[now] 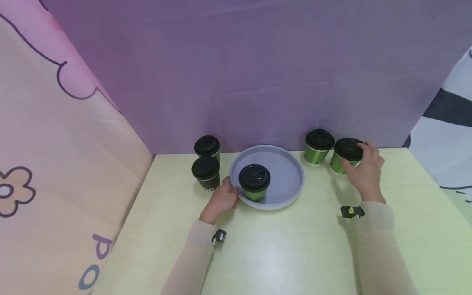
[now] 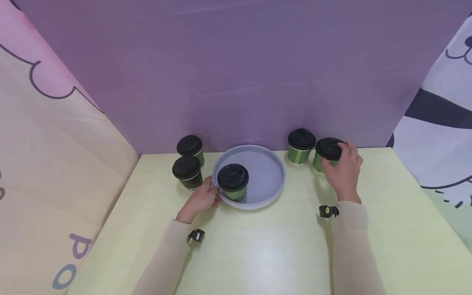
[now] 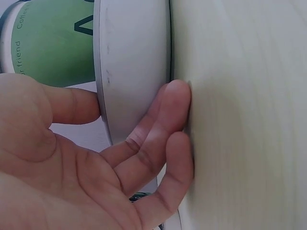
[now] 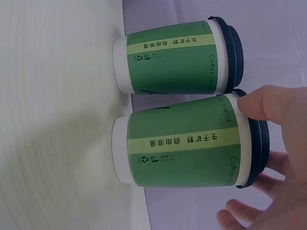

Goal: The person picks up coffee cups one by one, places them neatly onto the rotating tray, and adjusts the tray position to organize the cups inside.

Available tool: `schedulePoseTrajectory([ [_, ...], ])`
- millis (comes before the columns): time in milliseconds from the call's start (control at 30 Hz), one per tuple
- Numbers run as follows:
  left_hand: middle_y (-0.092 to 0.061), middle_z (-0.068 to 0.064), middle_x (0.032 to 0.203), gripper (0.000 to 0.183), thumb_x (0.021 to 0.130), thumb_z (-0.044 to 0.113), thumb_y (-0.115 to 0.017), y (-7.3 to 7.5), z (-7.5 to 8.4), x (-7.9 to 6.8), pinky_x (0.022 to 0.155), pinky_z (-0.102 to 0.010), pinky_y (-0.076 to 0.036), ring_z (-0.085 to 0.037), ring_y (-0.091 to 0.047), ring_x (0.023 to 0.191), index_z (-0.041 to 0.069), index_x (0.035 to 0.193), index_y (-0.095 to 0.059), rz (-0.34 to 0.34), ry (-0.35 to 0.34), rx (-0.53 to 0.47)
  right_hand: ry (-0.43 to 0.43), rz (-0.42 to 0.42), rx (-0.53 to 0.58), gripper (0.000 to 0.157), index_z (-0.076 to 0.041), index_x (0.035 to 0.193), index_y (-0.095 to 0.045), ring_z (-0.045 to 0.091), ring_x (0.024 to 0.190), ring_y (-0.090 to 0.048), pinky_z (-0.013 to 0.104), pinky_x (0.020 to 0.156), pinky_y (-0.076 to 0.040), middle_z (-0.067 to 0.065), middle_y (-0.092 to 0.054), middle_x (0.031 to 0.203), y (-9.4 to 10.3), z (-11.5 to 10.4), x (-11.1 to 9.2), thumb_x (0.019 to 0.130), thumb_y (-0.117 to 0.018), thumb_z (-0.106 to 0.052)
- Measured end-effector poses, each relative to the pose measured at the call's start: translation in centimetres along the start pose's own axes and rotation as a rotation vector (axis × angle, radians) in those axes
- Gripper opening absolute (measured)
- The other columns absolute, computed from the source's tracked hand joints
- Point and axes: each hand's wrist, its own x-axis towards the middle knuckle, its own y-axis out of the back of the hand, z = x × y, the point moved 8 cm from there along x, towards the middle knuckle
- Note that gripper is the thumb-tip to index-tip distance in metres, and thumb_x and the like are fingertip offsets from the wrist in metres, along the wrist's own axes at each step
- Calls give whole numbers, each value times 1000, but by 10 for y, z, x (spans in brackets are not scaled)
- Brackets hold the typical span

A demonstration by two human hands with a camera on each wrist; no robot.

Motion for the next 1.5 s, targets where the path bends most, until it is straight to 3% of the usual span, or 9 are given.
schedulePoseTrajectory([
  [267, -68, -13, 86, 46, 108, 21, -42, -1, -2, 0, 67, -31, -47, -22, -65, 68, 3, 150, -36, -2, 3, 7, -69, 13, -38, 79, 4, 150, -34, 54, 148, -20, 71, 116, -25, 23, -19, 168, 3, 3, 1, 91, -75, -30],
  [500, -68, -13, 87, 50, 108, 21, -43, 0, -1, 0, 67, -32, -48, -23, -65, 69, 2, 153, -34, -3, -1, 19, -132, -4, -17, 85, 3, 150, -31, 52, 142, -34, 65, 117, -30, 31, -35, 155, 0, 5, -1, 90, -76, -37],
  [700, -69, -13, 87, 49, 108, 21, -43, -1, 1, 3, 70, -32, -48, -22, -66, 68, 1, 152, -34, -5, -7, 25, -176, -31, 27, 88, 3, 153, -25, 52, 147, -32, 63, 121, -26, 31, -29, 159, 3, 7, -3, 92, -73, -38],
  [933, -68, -12, 86, 50, 107, 21, -42, -1, -1, 3, 70, -32, -50, -20, -66, 68, 0, 152, -34, -8, -11, 21, -160, 29, 63, 83, 3, 148, -31, 49, 143, -38, 59, 121, -29, 28, -35, 155, 12, -2, -6, 89, -77, -33],
  [1233, -68, -13, 83, 49, 108, 22, -41, 4, -2, -1, 78, -37, -50, -22, -65, 70, 2, 153, -35, -8, -8, 13, -141, 46, 106, 84, -1, 149, -30, 44, 145, -37, 57, 122, -29, 24, -33, 158, 19, -17, -9, 88, -77, -33],
  [1500, -68, -14, 84, 47, 108, 21, -41, 0, 0, -1, 74, -34, -50, -23, -65, 71, 0, 150, -37, -14, -23, 9, -105, 81, 129, 79, -1, 146, -31, 42, 143, -39, 56, 121, -31, 23, -36, 156, 32, -30, -10, 87, -76, -28],
])
